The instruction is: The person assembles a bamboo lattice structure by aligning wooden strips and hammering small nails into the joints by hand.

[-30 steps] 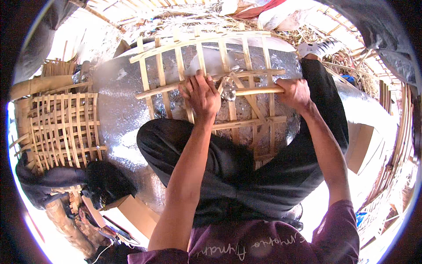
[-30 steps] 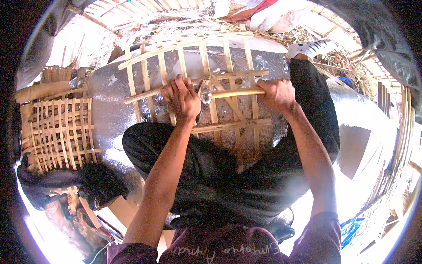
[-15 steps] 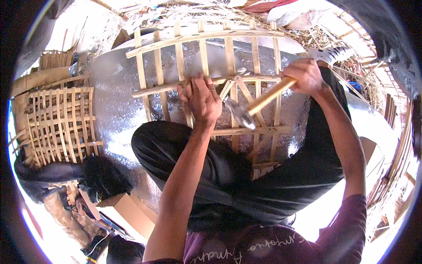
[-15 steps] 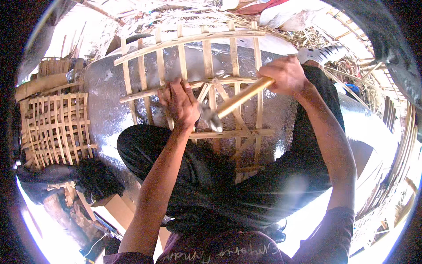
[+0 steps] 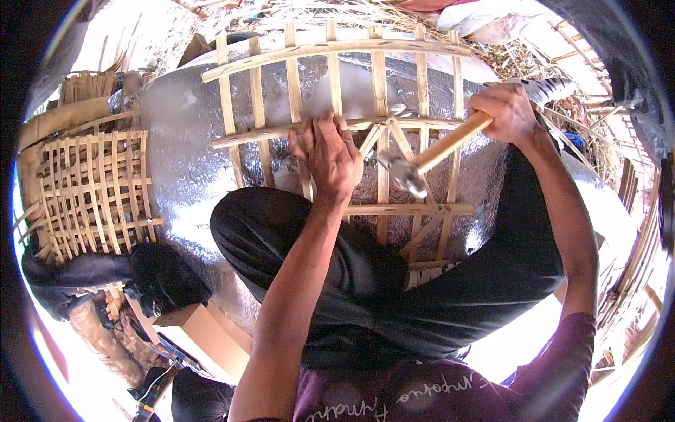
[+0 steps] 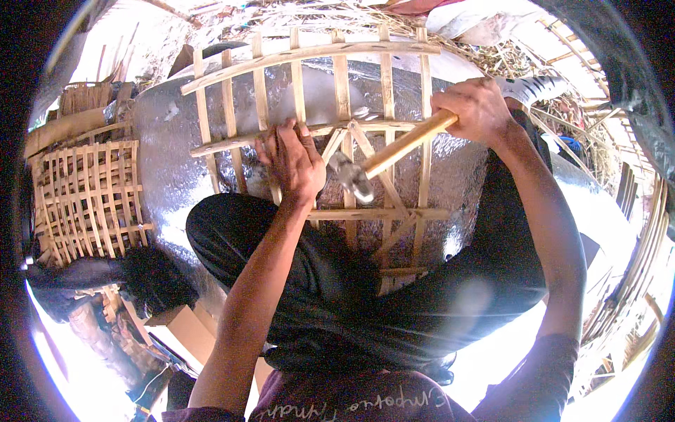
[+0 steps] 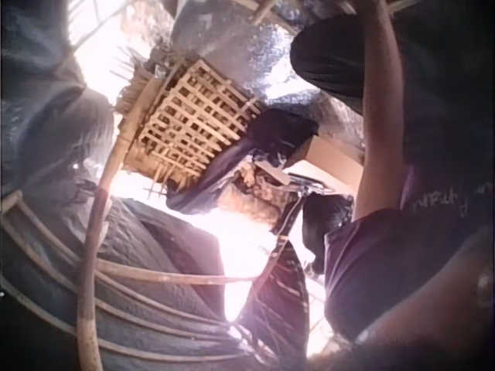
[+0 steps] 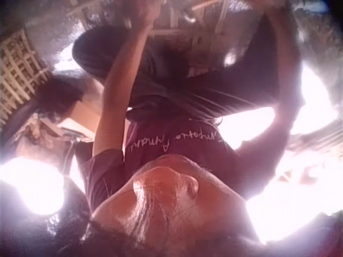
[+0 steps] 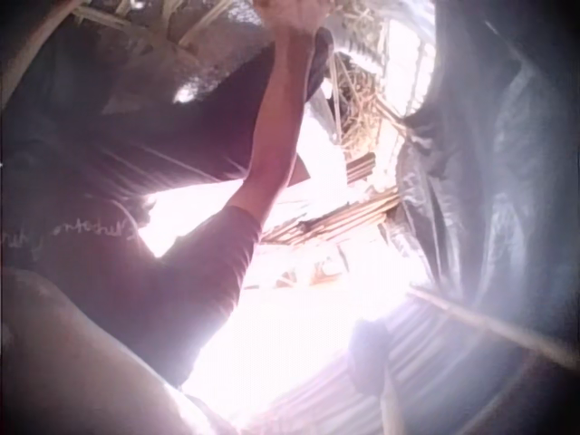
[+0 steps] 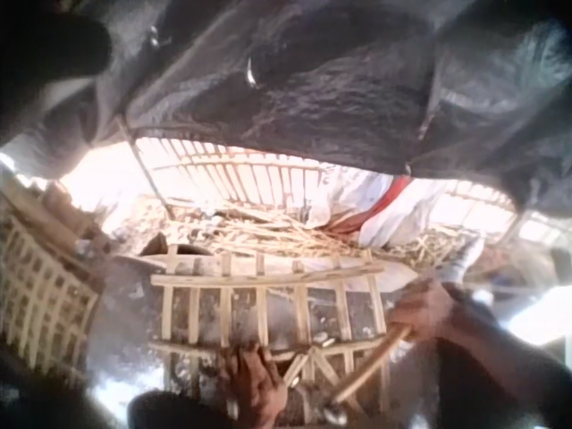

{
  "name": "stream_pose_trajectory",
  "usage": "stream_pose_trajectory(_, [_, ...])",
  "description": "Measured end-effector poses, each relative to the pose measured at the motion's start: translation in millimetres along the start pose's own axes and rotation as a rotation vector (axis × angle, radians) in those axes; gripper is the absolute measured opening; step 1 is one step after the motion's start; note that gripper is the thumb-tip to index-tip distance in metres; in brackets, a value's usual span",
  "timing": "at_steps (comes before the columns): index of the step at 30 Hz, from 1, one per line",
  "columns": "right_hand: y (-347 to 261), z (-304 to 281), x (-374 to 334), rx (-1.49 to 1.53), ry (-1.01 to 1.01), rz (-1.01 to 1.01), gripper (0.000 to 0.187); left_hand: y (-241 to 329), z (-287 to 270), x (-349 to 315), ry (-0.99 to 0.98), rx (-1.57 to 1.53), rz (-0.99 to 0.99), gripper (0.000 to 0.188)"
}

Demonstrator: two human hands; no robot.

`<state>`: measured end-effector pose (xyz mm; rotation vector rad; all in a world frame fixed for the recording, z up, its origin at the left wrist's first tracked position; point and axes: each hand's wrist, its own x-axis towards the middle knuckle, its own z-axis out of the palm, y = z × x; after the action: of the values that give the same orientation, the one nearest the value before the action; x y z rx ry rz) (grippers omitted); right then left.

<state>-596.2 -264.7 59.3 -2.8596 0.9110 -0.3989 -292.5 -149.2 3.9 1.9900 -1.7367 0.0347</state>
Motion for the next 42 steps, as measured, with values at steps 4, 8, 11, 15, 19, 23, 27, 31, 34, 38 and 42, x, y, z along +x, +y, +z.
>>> stream_pose_trajectory(4, [-1.7,-0.5,4.1,-0.048,0.028,-0.064,0.013,-4.2,1.4,-1.1,0.027,-0.021,0.017,0.022])
stream_pose_trajectory(8, [-16.3,-9.7,17.3,0.166,0.046,-0.198,0.016,-4.9,-2.0,-1.1,-0.013,-0.003,0.012,0.023])
stream_pose_trajectory(11, [-11.0,-1.5,10.9,0.087,-0.074,-0.059,0.018,-2.1,0.8,-2.8,0.002,-0.004,-0.004,0.023])
stream_pose_trajectory(15, [15.0,-1.7,12.5,-0.216,-0.039,0.080,0.015,-0.6,2.0,-2.4,-0.018,-0.040,-0.017,0.024])
stream_pose_trajectory(19, [9.5,-10.7,11.4,0.120,-0.115,0.051,0.014,1.3,-0.5,-0.6,-0.058,-0.025,-0.030,0.024])
stream_pose_trajectory(23, [8.3,2.1,4.6,0.092,-0.070,0.077,0.017,-4.1,3.2,-3.1,0.018,-0.025,0.007,0.023])
stream_pose_trajectory(27, [6.7,1.2,8.3,0.063,-0.043,-0.025,0.011,0.1,-1.5,0.2,0.001,-0.046,0.011,0.023])
stream_pose_trajectory(31, [-8.0,-16.2,18.5,0.272,-0.089,-0.099,0.010,0.0,-0.4,-0.1,-0.006,-0.033,0.012,0.022])
stream_pose_trajectory(34, [-3.1,-2.0,12.8,-0.182,-0.287,0.136,0.016,-3.2,-0.5,-0.7,-0.005,-0.055,0.001,0.021])
stream_pose_trajectory(38, [4.3,2.3,-2.8,-0.201,-0.338,0.126,0.022,0.8,0.9,-0.5,0.006,-0.011,0.007,0.021])
stream_pose_trajectory(42, [3.2,4.6,-13.6,0.003,-0.100,0.039,0.020,-1.4,1.0,-0.4,0.003,-0.034,0.017,0.022])
